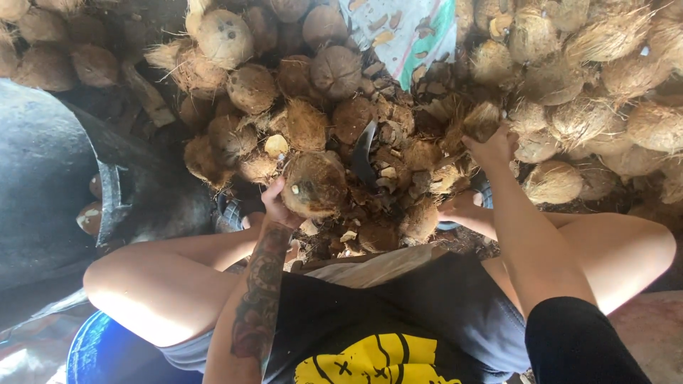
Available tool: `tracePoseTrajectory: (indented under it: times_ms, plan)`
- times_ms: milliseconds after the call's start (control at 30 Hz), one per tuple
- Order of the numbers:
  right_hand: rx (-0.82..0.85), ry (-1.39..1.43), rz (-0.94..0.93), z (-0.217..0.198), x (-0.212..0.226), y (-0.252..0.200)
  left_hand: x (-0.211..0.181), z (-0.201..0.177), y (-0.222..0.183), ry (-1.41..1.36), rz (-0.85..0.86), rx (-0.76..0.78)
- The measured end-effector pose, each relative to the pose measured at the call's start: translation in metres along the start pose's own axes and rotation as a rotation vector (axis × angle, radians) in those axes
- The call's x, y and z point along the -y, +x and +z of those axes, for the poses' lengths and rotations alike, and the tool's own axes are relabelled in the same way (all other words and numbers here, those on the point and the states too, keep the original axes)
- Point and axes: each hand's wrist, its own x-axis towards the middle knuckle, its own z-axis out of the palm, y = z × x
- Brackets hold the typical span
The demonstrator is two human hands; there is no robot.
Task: Using a large curved knife to remove the outer husk from coconuts.
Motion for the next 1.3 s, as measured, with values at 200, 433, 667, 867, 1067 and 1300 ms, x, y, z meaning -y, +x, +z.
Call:
tracePoseTrajectory:
  times_ms: [200, 433, 667, 867, 1067, 1300]
  plan:
    - [-0.566, -0.173, -0.174, -0.007, 0.094, -0.072, -0.023, 0.085, -0.02, 0.068, 0.221, 0.264]
    - [0.96, 0.504, -0.117, -0.017, 0.191, -0.27, -0.003, 0.096, -0.049, -0.18, 0.051, 0.377]
    - [0.344, 0.796, -0.693, 0.04, 0.127, -0.228, 0.005, 0.066, -0.035, -0.117, -0.104, -0.08]
    - [0.722, -0.43, -0.41, 0.147, 0.026, -0.146, 0.012, 0.037, -0.022, -0.129, -0.056, -0.049]
    - [0.383, -0.787, -0.386, 0.198, 0.01, -0.149, 0.011, 0.042, -0.018, -0.072, 0.074, 0.14]
    - [0.391, -0.397, -0.198, 0.13, 0.051, -0.178, -0.002, 0.062, -0.029, -0.149, 0.09, 0.092]
